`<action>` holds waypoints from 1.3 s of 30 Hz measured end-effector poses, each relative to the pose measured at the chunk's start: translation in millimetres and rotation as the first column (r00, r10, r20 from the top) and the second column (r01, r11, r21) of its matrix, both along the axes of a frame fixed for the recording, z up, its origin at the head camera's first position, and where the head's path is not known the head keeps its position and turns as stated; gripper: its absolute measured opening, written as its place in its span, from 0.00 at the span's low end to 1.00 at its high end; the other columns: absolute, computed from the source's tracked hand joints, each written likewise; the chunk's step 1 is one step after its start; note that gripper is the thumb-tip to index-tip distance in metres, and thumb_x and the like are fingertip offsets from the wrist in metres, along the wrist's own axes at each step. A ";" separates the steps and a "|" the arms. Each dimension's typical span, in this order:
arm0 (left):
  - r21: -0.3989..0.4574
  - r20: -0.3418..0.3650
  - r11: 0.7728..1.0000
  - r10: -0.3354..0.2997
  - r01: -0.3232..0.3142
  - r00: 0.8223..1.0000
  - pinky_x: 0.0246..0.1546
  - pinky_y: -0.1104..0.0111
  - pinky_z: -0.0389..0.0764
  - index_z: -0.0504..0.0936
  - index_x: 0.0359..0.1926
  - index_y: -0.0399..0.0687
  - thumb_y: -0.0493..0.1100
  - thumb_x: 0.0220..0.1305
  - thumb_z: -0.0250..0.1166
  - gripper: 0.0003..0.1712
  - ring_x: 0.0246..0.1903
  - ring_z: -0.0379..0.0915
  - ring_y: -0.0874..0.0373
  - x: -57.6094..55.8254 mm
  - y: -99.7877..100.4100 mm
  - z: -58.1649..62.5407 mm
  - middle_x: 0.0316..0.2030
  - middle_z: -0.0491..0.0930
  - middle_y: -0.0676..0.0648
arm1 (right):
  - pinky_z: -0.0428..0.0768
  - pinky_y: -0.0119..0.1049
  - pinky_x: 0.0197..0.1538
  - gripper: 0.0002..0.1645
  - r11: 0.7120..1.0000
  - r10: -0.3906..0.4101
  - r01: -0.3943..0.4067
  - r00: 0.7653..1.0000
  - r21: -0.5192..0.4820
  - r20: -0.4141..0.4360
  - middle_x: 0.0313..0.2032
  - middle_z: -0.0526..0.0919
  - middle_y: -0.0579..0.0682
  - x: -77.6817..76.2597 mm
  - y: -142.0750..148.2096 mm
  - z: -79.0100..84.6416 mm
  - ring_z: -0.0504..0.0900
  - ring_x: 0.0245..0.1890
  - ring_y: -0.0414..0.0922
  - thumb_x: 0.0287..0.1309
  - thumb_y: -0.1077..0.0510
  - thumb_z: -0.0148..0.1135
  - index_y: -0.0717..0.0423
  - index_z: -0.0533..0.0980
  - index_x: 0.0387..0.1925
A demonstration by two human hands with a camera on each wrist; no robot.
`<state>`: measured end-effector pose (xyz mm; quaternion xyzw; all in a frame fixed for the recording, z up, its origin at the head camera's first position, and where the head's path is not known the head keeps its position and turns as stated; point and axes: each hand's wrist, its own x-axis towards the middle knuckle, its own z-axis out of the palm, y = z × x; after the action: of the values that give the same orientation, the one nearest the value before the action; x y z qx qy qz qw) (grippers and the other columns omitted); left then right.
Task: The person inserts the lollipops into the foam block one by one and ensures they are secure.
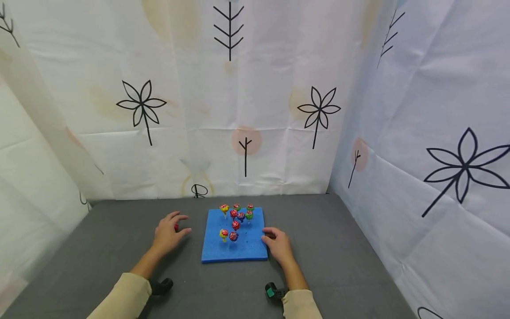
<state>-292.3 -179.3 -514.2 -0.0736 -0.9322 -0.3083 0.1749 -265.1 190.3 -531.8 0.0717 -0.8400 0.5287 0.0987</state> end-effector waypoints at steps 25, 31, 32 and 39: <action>0.103 0.132 0.989 0.088 -0.102 0.987 0.48 0.45 0.72 0.81 0.49 0.36 0.39 0.58 0.70 0.18 0.47 0.71 0.38 -7.4 -18.2 -1.8 0.46 0.74 0.33 | 0.79 0.49 0.49 0.13 1.000 -0.008 0.008 1.000 0.006 -0.005 0.43 0.84 0.55 -0.2 -0.6 0.2 0.81 0.44 0.51 0.60 0.66 0.64 0.64 0.81 0.47; 0.058 0.168 0.992 0.100 -0.112 0.981 0.42 0.48 0.73 0.81 0.46 0.35 0.41 0.56 0.72 0.19 0.39 0.72 0.41 -13.5 -23.5 1.9 0.39 0.74 0.36 | 0.79 0.50 0.50 0.13 0.999 -0.022 0.022 1.000 0.029 -0.005 0.43 0.84 0.55 0.1 -0.3 0.1 0.81 0.44 0.52 0.60 0.65 0.64 0.63 0.81 0.47; 0.055 0.176 0.992 0.101 -0.112 0.979 0.42 0.48 0.73 0.81 0.46 0.35 0.41 0.56 0.72 0.19 0.39 0.72 0.42 -14.2 -24.0 2.7 0.38 0.74 0.37 | 0.79 0.50 0.50 0.13 0.999 -0.023 0.023 1.000 0.030 -0.005 0.43 0.84 0.55 0.2 -0.4 0.1 0.81 0.44 0.52 0.60 0.65 0.64 0.63 0.81 0.47; 0.021 0.211 0.993 0.105 -0.112 0.972 0.41 0.49 0.75 0.82 0.42 0.37 0.43 0.56 0.72 0.16 0.37 0.75 0.43 -13.3 -26.7 9.5 0.35 0.79 0.40 | 0.80 0.48 0.48 0.13 0.998 -0.019 0.020 1.000 0.054 -0.018 0.42 0.84 0.55 -0.2 -1.7 -1.1 0.81 0.44 0.51 0.60 0.65 0.64 0.63 0.81 0.47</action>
<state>-305.6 -206.0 -504.7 0.0134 -0.9428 -0.3197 0.0935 -265.4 188.6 -532.9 0.0707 -0.8537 0.5043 0.1091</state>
